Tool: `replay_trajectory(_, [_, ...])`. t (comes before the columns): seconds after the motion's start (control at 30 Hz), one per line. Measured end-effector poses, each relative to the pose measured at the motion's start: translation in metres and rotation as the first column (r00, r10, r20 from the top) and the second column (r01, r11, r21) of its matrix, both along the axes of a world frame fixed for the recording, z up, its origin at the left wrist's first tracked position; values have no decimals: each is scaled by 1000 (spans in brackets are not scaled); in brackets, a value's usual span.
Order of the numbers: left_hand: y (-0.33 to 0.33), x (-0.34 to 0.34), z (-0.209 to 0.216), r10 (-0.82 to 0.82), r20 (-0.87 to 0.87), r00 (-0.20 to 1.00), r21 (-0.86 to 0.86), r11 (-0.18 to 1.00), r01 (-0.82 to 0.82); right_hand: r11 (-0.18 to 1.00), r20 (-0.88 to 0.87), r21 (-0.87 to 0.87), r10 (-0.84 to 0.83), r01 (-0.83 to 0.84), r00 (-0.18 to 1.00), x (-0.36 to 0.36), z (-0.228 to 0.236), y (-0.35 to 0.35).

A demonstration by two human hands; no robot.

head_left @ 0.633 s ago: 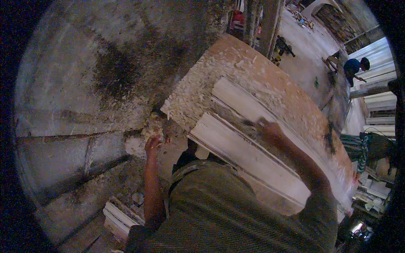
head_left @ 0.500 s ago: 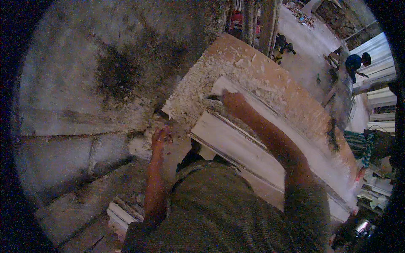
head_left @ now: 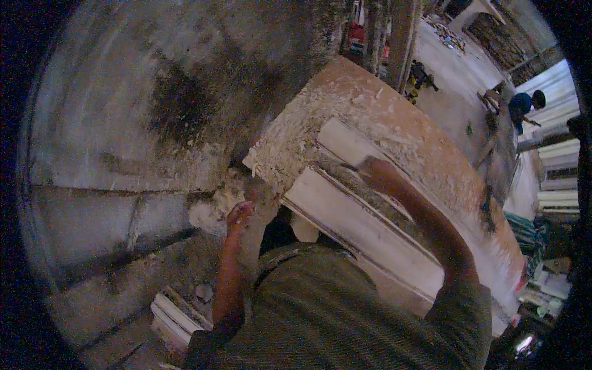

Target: The person uses a scraper to remove old material from the surface of a long, white wooden frame. They work along the length of the frame, clearing debris from the grooves and edges.

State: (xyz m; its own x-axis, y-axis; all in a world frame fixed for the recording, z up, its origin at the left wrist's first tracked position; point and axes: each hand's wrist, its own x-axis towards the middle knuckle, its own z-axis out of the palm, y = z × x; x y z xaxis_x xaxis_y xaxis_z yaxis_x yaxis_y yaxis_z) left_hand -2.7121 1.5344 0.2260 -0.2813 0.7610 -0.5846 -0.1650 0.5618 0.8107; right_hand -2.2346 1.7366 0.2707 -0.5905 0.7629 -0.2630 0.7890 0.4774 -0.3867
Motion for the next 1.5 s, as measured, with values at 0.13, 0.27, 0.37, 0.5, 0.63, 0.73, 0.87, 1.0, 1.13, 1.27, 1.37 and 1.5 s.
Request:
replay_trajectory(0.13, [87,30,-31,-382,-350,855,87,896,436,981,-309,196,62,-1,949,-88,-15,51])
replay_trajectory(0.27, [190,99,-65,-430,-386,816,360,744,563,990,-24,76,-116,117,993,-130,-6,53])
replay_trajectory(0.37, [223,143,-65,-119,-898,424,218,717,662,978,8,83,-193,192,981,-119,-3,23])
replay_trajectory(0.5, [237,155,-39,-444,-814,374,-73,717,693,865,27,8,-501,501,865,-73,-8,-31])
replay_trajectory(0.63, [237,139,-29,-436,-769,467,86,654,752,702,33,13,-712,712,701,-30,-2,-106])
replay_trajectory(0.73, [258,114,-39,-418,-743,522,171,636,752,606,-52,152,-784,781,619,-29,10,-151])
replay_trajectory(0.87, [325,94,-65,170,-819,548,468,751,466,448,-224,119,-857,886,464,-71,29,-178])
replay_trajectory(1.0, [331,121,-101,-489,-515,704,474,522,709,454,-492,87,-754,887,435,-144,53,-139])
replay_trajectory(1.13, [282,146,-97,-956,152,251,600,291,745,604,-635,-34,-628,797,449,-199,84,-111])
replay_trajectory(1.27, [288,125,-24,-865,-451,219,421,10,907,526,-450,-15,-763,851,464,-173,88,-149])
replay_trajectory(1.37, [305,113,21,-690,-722,-43,169,-236,957,263,-478,-74,-856,962,197,-133,57,-207])
replay_trajectory(1.5, [336,121,24,-851,-492,-181,-3,-206,978,-66,-514,-303,-829,951,-221,-112,13,-298])
